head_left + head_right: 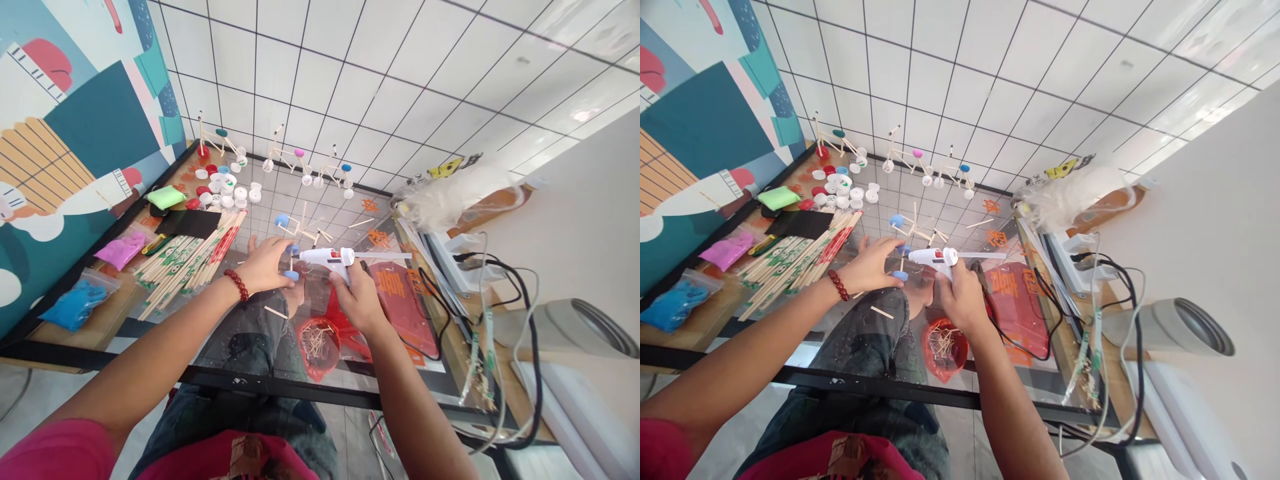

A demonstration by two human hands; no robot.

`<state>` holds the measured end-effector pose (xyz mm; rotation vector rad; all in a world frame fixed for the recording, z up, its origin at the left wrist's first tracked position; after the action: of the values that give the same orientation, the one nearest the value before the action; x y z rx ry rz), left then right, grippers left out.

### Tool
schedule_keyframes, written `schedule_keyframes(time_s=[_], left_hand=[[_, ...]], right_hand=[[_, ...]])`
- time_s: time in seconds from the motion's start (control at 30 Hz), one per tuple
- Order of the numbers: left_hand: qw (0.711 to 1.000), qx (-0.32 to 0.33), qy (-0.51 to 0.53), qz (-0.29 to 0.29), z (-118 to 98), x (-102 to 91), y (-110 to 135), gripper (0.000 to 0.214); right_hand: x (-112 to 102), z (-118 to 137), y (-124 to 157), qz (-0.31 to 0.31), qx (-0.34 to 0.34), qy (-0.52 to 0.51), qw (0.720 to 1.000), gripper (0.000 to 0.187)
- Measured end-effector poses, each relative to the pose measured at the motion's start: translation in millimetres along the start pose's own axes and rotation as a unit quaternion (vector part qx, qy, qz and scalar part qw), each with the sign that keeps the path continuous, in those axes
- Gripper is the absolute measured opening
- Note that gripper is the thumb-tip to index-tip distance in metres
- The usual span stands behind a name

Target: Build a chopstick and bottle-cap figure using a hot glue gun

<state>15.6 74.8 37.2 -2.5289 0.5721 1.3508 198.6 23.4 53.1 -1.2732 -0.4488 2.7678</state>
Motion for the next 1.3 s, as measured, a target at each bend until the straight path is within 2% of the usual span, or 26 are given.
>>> schedule_keyframes(time_s=[0.1,0.17,0.27,0.37,0.47,0.57,0.63,0.7,0.77,0.87,1.03,1.13,1.3], left_hand=[[1.0,-0.001,-0.002,0.001,0,0.3,0,0.078],[1.0,0.002,-0.001,0.001,0,0.7,0,0.081],[1.0,0.011,0.013,0.001,1,1.8,1,0.092],[0.999,0.019,0.029,0.0,2,-0.8,3,0.102],[0.999,0.023,0.035,-0.018,3,-14.6,8,0.103],[0.998,0.007,0.038,-0.044,9,-36.7,14,0.089],[0.998,-0.019,0.039,-0.049,15,-48.5,18,0.061],[0.998,-0.048,0.021,-0.032,21,-52.5,22,0.032],[0.998,-0.066,-0.012,-0.013,23,-51.4,25,0.023],[0.995,-0.077,-0.067,0.014,22,-44.0,29,0.023],[0.987,-0.087,-0.123,0.049,18,-33.0,34,0.032],[0.983,-0.095,-0.141,0.07,19,-28.7,36,0.03],[0.985,-0.073,-0.137,0.073,22,-22.4,33,0.02]], right_hand=[[-2,-10,-1,-0.017,0.031,-0.044,0.998,0.034],[-2,-16,-1,-0.025,0.041,-0.14,0.989,0.034],[11,-24,-3,-0.002,0.082,-0.314,0.946,0.037],[24,-32,-2,0.034,0.164,-0.4,0.901,0.037],[9,-36,-4,-0.003,0.183,-0.419,0.889,0.038],[-35,-50,-5,-0.109,0.143,-0.38,0.907,0.04],[-67,-66,0,-0.178,0.112,-0.308,0.928,0.044],[-93,-83,8,-0.231,0.092,-0.206,0.946,0.048],[-107,-101,17,-0.258,0.097,-0.127,0.953,0.051],[-112,-124,27,-0.284,0.121,-0.087,0.947,0.05],[-102,-147,36,-0.306,0.173,-0.054,0.935,0.049],[-95,-153,38,-0.295,0.199,-0.027,0.934,0.047],[-91,-151,34,-0.267,0.187,-0.019,0.945,0.047]])
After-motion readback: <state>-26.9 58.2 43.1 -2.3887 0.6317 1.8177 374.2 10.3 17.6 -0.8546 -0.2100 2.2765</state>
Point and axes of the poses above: each hand's wrist, its own y-axis away from the middle knuckle, its own x-axis out of the palm, z = x × y, the point moved 9 cm from there along -y, towards the middle knuckle, and after that the axes turned 5 degrees about -y, right-handed, at the moved point
